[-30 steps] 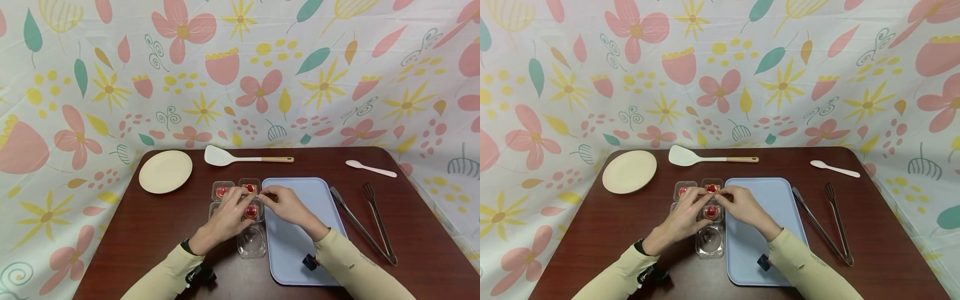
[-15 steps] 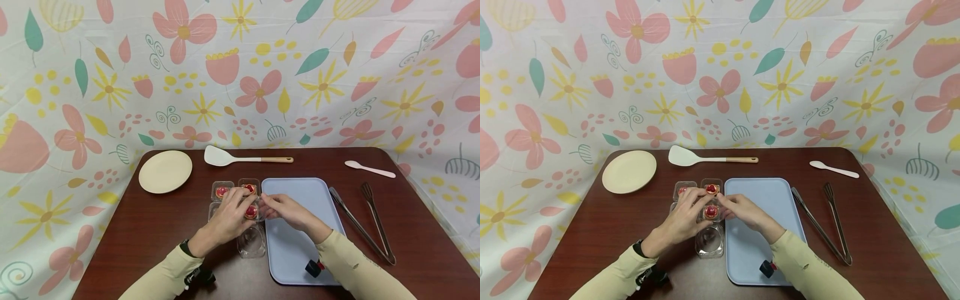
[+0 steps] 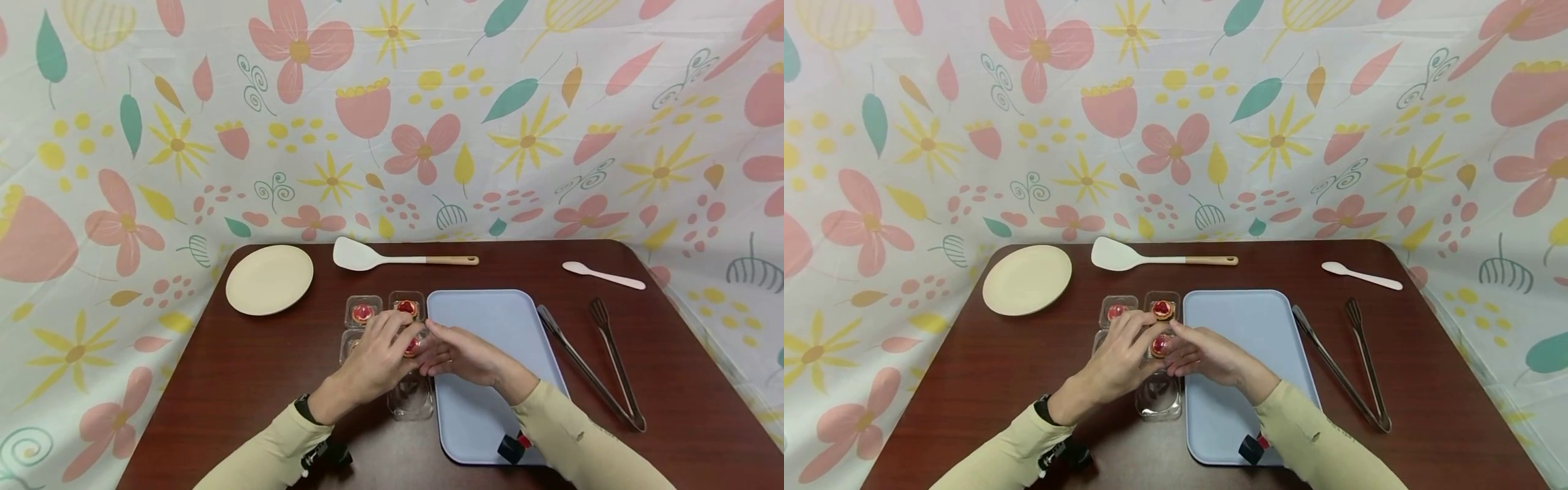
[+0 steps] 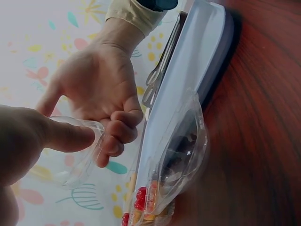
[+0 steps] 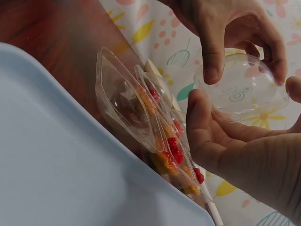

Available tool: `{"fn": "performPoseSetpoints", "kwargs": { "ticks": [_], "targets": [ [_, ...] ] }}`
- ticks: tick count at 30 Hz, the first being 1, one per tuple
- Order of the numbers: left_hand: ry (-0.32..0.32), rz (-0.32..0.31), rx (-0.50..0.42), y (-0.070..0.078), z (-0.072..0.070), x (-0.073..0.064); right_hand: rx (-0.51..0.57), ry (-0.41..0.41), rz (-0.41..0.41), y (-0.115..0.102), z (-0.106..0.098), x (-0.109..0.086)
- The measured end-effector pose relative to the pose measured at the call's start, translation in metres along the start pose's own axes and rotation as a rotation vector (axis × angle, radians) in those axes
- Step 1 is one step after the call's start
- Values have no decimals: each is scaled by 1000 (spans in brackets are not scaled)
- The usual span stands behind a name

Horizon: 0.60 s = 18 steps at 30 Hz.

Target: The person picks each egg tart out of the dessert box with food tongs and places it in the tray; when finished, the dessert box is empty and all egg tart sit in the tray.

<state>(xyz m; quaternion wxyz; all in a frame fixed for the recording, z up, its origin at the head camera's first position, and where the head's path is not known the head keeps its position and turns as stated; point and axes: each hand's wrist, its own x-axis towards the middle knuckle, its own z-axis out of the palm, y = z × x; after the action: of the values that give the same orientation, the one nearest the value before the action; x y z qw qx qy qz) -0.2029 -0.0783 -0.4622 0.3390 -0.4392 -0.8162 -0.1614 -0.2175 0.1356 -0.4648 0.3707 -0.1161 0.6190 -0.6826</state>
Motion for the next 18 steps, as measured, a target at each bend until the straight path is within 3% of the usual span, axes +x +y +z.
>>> {"fn": "performPoseSetpoints", "kwargs": {
  "ticks": [7, 12, 18],
  "targets": [
    [-8, 5, -3, 0, 3, -2, 74, 6, -4, 2, 0, 1],
    [22, -14, -16, -1, 6, -4, 103, 5, -25, 1, -1, 0],
    [16, -39, -80, -2, 2, -6, 84, -13, -90, -2, 0, -4]
  ]
}}
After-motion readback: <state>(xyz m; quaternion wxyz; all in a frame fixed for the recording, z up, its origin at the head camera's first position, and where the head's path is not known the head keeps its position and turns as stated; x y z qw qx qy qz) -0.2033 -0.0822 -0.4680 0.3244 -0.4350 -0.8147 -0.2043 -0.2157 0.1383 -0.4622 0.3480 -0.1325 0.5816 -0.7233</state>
